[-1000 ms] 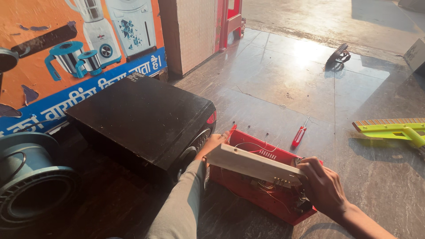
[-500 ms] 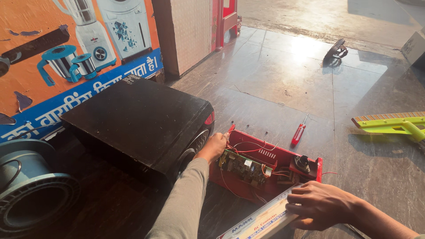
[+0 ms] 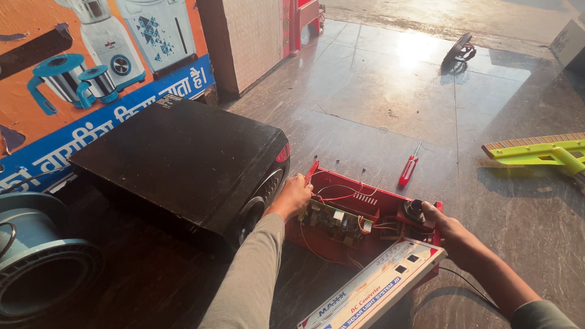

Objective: The person opens a red DC converter box, removes the front panel, and uses a red screwdriver to unscrew and remove the top cover. They then reattach the top cover and front panel, securing them with screws.

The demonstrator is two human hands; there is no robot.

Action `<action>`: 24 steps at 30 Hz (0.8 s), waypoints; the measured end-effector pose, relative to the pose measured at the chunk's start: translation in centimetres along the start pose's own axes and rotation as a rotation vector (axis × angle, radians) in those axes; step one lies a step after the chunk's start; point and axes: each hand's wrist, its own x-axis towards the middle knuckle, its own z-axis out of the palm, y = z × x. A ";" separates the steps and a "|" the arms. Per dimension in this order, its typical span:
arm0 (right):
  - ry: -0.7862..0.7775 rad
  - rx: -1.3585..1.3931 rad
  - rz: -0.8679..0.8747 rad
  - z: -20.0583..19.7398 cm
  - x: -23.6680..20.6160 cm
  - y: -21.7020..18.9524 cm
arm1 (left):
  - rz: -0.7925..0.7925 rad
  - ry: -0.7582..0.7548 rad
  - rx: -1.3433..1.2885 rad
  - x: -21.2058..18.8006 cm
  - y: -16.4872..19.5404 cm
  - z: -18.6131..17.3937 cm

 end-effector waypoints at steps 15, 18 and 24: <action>0.296 0.071 -0.497 2.1 1.3 -0.8 | 0.194 0.215 0.025 1.4 1.6 -0.5; 0.401 -0.087 -0.538 2.4 1.0 -1.3 | 0.241 0.278 -0.016 1.2 1.0 -0.4; 0.474 -0.197 -0.645 2.6 0.0 -2.0 | 0.264 0.352 -0.062 0.4 0.6 -0.2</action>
